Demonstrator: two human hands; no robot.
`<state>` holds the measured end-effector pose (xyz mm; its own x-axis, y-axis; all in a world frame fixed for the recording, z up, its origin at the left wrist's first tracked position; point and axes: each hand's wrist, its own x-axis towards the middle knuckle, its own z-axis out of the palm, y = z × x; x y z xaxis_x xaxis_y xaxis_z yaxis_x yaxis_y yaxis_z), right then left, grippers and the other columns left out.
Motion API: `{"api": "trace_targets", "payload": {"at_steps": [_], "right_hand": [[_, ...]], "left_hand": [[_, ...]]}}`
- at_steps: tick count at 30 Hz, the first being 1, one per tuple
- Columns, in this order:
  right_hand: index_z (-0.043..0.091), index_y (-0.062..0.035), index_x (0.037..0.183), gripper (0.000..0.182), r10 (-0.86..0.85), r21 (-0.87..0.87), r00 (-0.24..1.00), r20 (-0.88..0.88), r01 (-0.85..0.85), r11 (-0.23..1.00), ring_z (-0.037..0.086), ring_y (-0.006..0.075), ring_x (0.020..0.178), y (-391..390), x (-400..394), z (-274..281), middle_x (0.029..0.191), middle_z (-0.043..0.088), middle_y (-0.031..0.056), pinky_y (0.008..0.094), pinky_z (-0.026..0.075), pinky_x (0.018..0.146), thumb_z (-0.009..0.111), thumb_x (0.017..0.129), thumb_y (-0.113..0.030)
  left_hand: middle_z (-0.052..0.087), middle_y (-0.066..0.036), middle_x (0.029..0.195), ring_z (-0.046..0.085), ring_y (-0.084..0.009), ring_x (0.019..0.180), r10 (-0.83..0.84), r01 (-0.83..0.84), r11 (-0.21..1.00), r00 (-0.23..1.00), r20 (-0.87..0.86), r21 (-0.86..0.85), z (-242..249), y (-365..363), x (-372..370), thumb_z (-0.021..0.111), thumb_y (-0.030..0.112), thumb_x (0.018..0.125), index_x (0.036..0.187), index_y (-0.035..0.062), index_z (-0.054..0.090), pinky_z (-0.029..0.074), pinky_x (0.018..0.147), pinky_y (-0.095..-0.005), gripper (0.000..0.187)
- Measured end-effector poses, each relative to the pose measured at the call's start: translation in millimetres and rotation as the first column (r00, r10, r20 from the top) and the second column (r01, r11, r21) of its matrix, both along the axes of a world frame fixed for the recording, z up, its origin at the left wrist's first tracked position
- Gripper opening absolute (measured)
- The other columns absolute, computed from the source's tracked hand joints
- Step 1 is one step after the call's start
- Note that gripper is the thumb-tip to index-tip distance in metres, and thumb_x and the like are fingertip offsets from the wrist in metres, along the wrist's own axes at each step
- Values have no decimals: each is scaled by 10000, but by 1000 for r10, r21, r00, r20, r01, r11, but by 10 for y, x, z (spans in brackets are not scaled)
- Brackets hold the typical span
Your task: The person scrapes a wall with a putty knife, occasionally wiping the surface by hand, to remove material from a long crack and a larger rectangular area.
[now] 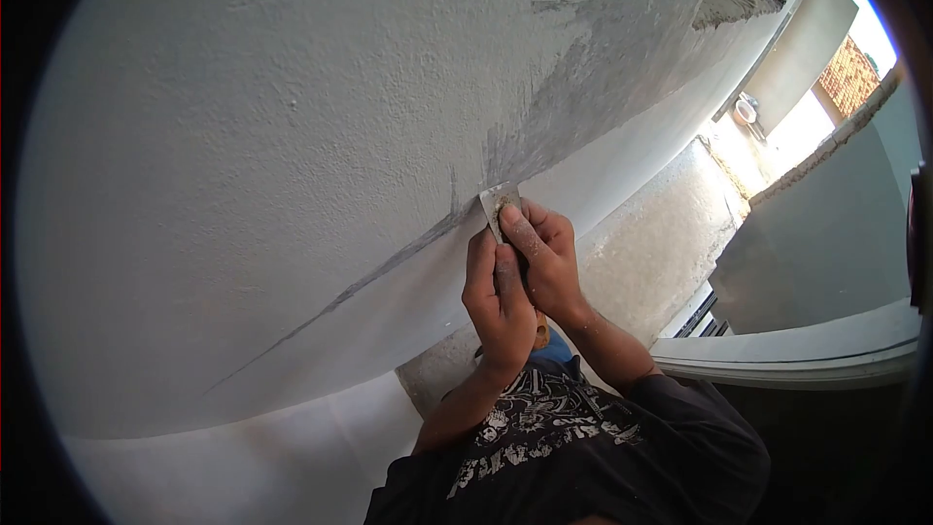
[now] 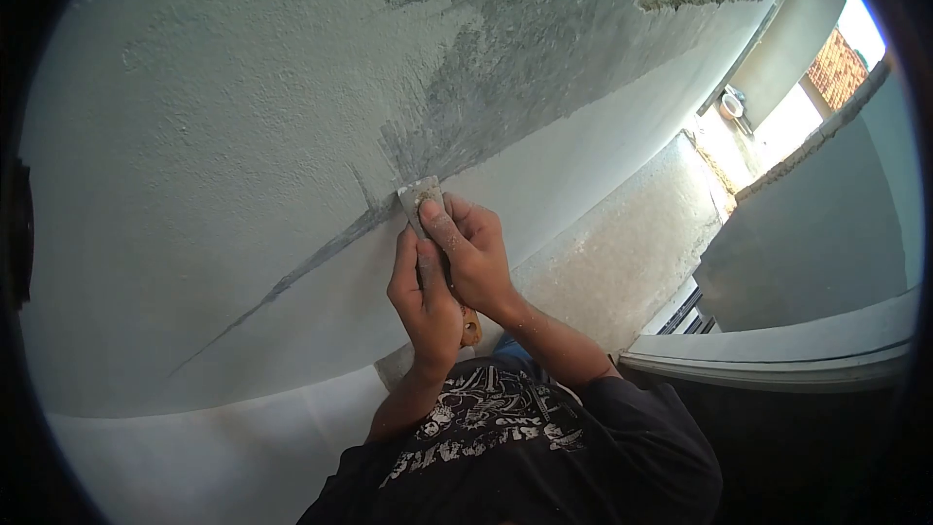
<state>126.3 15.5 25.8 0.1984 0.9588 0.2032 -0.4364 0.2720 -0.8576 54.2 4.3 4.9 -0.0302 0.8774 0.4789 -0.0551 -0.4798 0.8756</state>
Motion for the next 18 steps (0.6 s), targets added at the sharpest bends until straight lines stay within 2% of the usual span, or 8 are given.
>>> {"api": "trace_targets", "payload": {"at_steps": [3, 6, 8, 10, 11, 14, 15, 18], "right_hand": [[620, -18, 894, 243, 41, 35, 999, -10, -41, 999, 486, 13, 710, 37, 36, 190, 793, 583, -38, 189, 412, 607, 541, 1025, -207], [624, -14, 903, 242, 2, 21, 999, 51, -4, 1000, 496, 15, 711, -12, 23, 47, 794, 593, -33, 187, 416, 610, 541, 1024, -205], [621, -12, 898, 243, -12, 8, 1000, 19, 12, 1000, 502, 16, 708, 23, -8, 70, 797, 602, -28, 184, 418, 608, 542, 1024, -205], [622, -10, 898, 247, -21, -3, 1000, -16, 21, 1000, 505, 18, 710, 12, -33, 249, 799, 605, -26, 185, 420, 608, 542, 1024, -207], [624, -9, 901, 253, 5, 51, 1000, 17, -6, 999, 507, 20, 708, 39, 9, 317, 799, 603, -26, 185, 420, 607, 541, 1025, -213], [625, -12, 892, 257, 35, 43, 999, 30, -36, 998, 507, 22, 708, -8, 17, 305, 794, 602, -28, 186, 419, 609, 542, 1024, -217], [628, -11, 898, 254, 18, 31, 998, 55, -20, 999, 509, 23, 711, -20, 11, 116, 793, 602, -27, 189, 421, 616, 545, 1022, -216], [637, -12, 921, 242, -17, -16, 999, 42, 18, 1000, 514, 24, 715, -30, -78, -79, 798, 605, -25, 188, 417, 614, 548, 1019, -215]], "left_hand": [[627, -105, 1028, 588, -148, 941, -31, 31, 999, 1000, 0, -13, 230, 30, -33, 391, 114, 1054, 1228, -37, 568, 474, 840, -291, 290], [629, -104, 1025, 588, -151, 940, -19, 19, 999, 1000, 11, -35, 96, -25, -25, 394, 109, 1051, 1233, -40, 566, 474, 843, -293, 291], [633, -104, 1018, 592, -151, 948, 27, -27, 999, 1000, -5, 48, 66, 22, -7, 406, 101, 1046, 1237, -34, 564, 471, 842, -288, 282], [636, -104, 1016, 596, -151, 950, 4, -5, 999, 1000, 21, 45, 196, 39, -15, 412, 98, 1044, 1239, -30, 564, 473, 839, -287, 279], [637, -108, 1023, 602, -151, 948, -29, 29, 999, 1000, -5, 30, 325, 44, -48, 414, 95, 1043, 1243, -27, 565, 476, 830, -283, 279], [635, -107, 1016, 602, -149, 932, -27, 27, 1000, 999, 36, -2, 296, 2, -37, 411, 87, 1042, 1228, -28, 570, 479, 822, -280, 270], [632, -105, 1009, 598, -149, 932, -6, 6, 999, 1000, -1, -36, 155, -37, -49, 407, 76, 1040, 1211, -27, 574, 481, 828, -284, 261], [630, -106, 1009, 595, -152, 929, 53, -53, 998, 999, -10, 35, -13, -45, -66, 410, 80, 1040, 1198, -24, 577, 479, 824, -286, 253]]}}
